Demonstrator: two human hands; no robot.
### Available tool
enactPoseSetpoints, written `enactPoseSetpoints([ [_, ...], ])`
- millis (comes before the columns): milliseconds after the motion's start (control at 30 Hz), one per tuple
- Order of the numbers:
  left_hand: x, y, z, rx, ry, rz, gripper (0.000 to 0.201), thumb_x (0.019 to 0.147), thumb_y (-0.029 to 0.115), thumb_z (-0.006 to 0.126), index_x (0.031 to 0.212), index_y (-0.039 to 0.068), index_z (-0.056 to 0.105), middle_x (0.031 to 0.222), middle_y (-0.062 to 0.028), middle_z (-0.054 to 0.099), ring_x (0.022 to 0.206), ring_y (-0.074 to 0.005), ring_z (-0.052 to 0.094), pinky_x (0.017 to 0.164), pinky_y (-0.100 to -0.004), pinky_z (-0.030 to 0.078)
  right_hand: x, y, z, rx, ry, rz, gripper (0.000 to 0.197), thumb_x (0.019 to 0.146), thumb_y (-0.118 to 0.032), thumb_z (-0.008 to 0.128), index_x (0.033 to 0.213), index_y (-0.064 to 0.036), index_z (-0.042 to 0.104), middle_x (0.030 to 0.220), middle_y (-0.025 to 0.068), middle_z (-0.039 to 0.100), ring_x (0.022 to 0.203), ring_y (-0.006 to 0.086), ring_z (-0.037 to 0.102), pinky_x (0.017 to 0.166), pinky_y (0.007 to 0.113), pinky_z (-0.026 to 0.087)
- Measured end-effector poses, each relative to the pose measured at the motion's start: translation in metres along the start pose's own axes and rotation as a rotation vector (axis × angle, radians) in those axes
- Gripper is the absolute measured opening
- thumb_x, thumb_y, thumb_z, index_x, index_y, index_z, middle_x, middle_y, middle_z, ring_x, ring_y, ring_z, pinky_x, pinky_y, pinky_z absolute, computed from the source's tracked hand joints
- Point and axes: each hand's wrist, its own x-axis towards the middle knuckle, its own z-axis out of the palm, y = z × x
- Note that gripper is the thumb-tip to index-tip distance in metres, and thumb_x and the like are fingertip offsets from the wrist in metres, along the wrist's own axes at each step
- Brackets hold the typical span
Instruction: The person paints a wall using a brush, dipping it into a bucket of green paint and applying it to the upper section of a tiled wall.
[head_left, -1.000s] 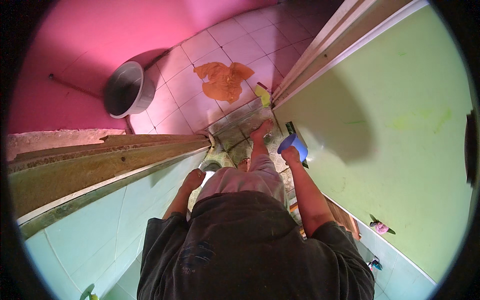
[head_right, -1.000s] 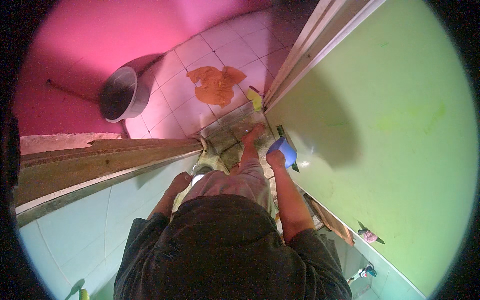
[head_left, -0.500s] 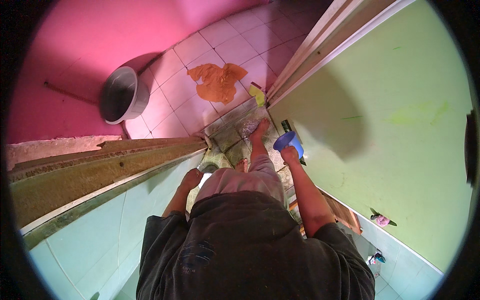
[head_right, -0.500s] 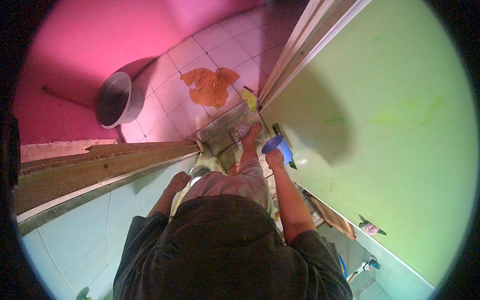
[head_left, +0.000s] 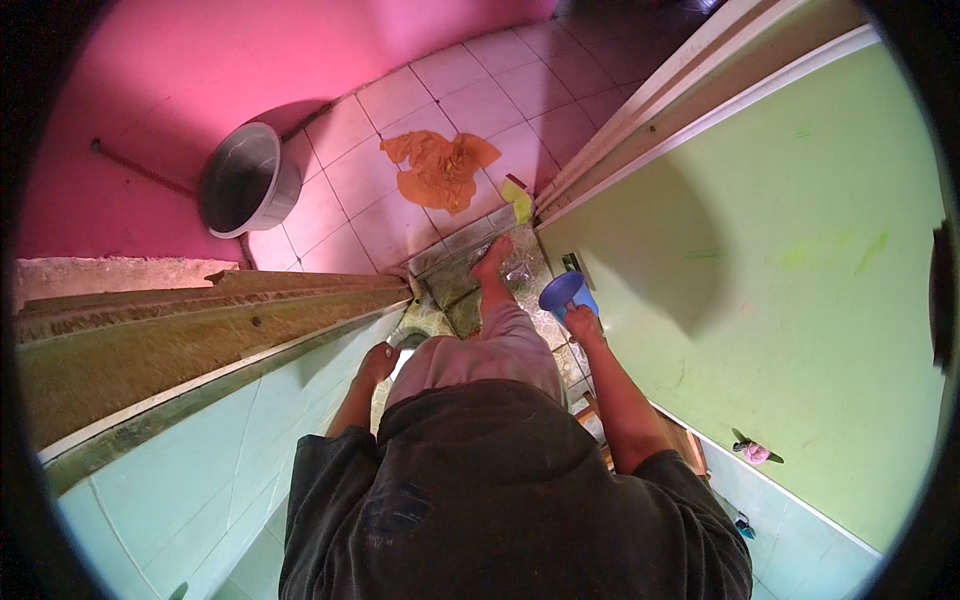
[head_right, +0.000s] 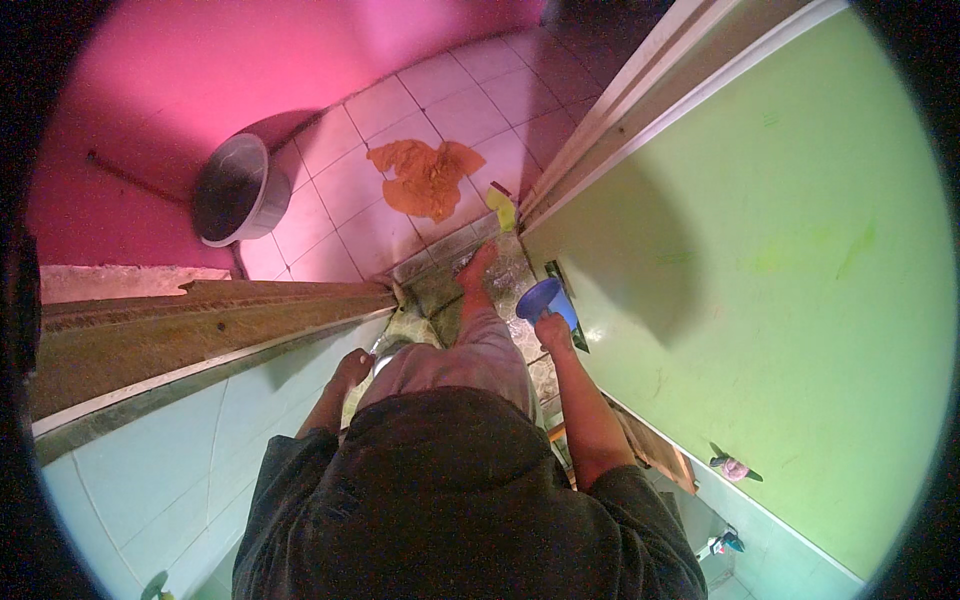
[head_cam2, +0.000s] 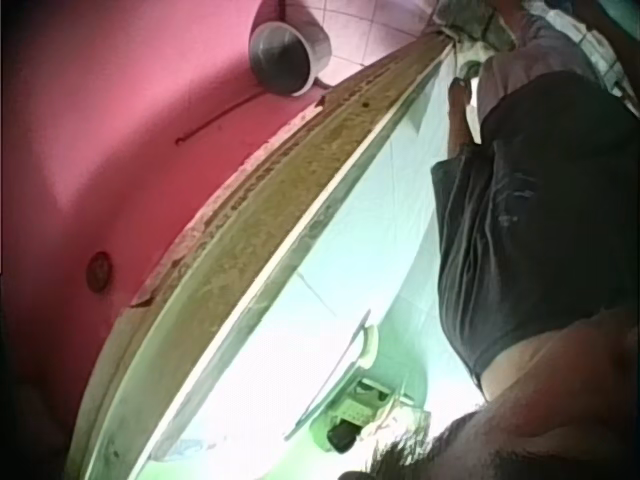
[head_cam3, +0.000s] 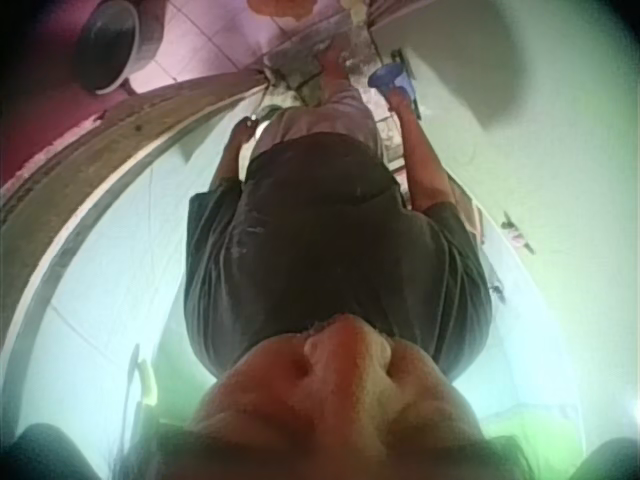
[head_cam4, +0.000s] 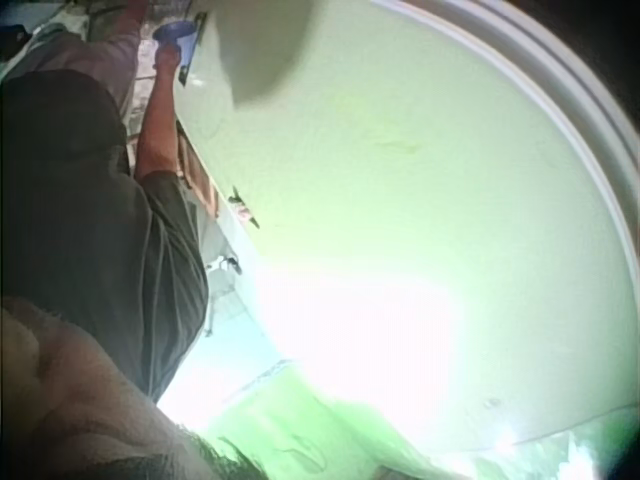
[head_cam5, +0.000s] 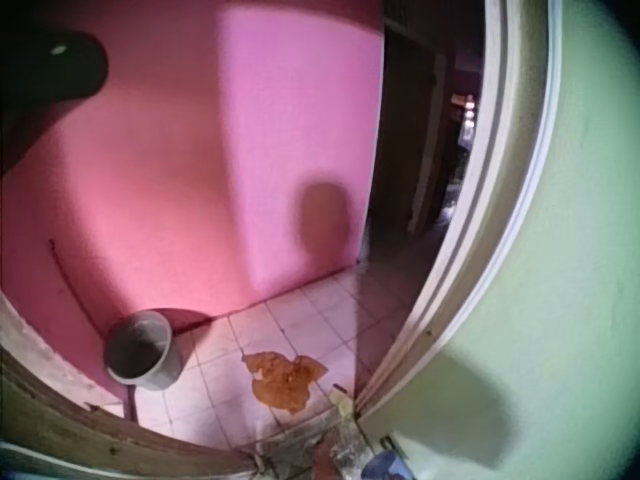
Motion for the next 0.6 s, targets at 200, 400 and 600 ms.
enactPoseSetpoints([
  [200, -0.004, -0.001, 0.006, 0.024, -0.078, 0.013, 0.043, 0.089, 0.041, 0.053, 0.096, 0.000, 0.061, 0.100, -0.0254, 0.063, 0.101, -0.0407, 0.059, 0.086, -0.0456, 0.047, -0.016, -0.007, -0.011, 0.183, 0.045, 0.102, 0.047, 0.090, -0.035, 0.045, 0.098, 0.0076, 0.062, 0.102, 0.0324, 0.061, 0.091, 0.0399, 0.064, 0.078, 0.048, 0.052],
  [400, 0.022, 0.009, 0.004, -0.050, -0.127, 0.002, 0.043, 0.090, 0.040, 0.052, 0.096, -0.001, 0.060, 0.102, -0.0262, 0.063, 0.101, -0.0420, 0.058, 0.087, -0.0450, 0.047, -0.042, -0.016, -0.045, 0.395, 0.035, 0.378, 0.048, 0.090, -0.036, 0.048, 0.103, 0.0095, 0.058, 0.091, 0.0325, 0.064, 0.080, 0.0385, 0.067, 0.075, 0.046, 0.054],
  [600, 0.036, -0.002, 0.020, -0.292, -0.012, -0.095, 0.038, 0.091, 0.037, 0.053, 0.093, 0.000, 0.060, 0.095, -0.0221, 0.065, 0.087, -0.0316, 0.065, 0.076, -0.0407, 0.050, -0.045, -0.026, -0.048, 0.458, 0.073, 0.408, 0.045, 0.090, -0.033, 0.051, 0.104, 0.0094, 0.058, 0.090, 0.0306, 0.064, 0.073, 0.0372, 0.068, 0.075, 0.044, 0.055],
])
